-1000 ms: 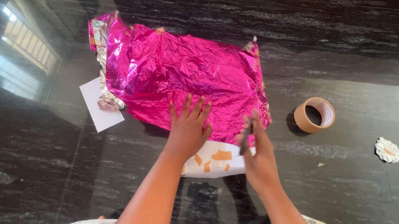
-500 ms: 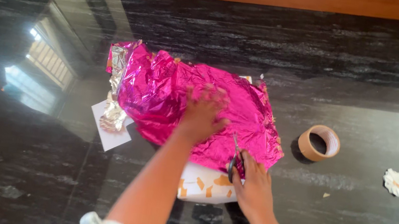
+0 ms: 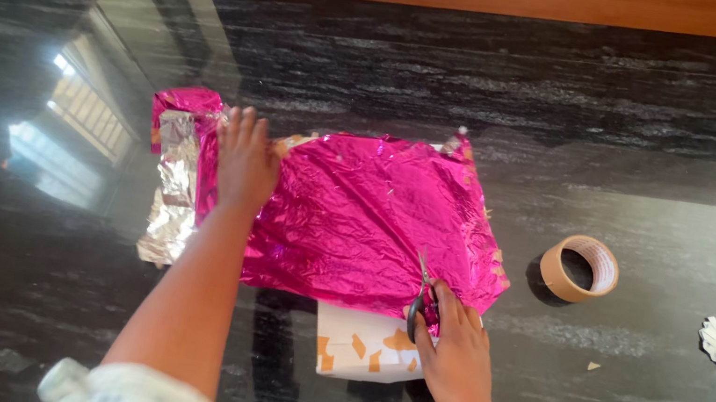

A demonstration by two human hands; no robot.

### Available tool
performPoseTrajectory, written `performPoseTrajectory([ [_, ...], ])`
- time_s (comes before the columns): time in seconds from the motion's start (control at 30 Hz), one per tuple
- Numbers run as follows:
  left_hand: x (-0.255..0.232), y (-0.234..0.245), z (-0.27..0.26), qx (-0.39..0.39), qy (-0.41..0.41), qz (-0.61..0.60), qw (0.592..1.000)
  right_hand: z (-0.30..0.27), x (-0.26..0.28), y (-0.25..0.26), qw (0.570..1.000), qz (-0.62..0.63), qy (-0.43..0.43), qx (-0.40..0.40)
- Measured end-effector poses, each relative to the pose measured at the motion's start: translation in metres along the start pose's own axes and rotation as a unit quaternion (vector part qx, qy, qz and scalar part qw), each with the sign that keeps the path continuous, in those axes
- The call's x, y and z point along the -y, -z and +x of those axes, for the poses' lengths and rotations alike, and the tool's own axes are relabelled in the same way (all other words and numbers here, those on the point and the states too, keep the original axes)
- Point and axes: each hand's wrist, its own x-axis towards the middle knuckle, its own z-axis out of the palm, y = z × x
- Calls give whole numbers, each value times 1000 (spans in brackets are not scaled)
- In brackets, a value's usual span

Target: The person wraps a white box with shiny pink foil wrapping paper at a dark counter. They press tape onto the box, lay the foil over it, cut the foil to size with scissors, fold and press the paper edges around the box, and tear off and apply pieces of brown tape to secure the wrapping.

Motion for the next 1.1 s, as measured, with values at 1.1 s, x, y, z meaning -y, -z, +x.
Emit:
performPoseTrajectory([
  [1.1, -180, 50, -155, 29, 612, -675, 411, -1, 8, 8, 812, 558, -157, -67],
])
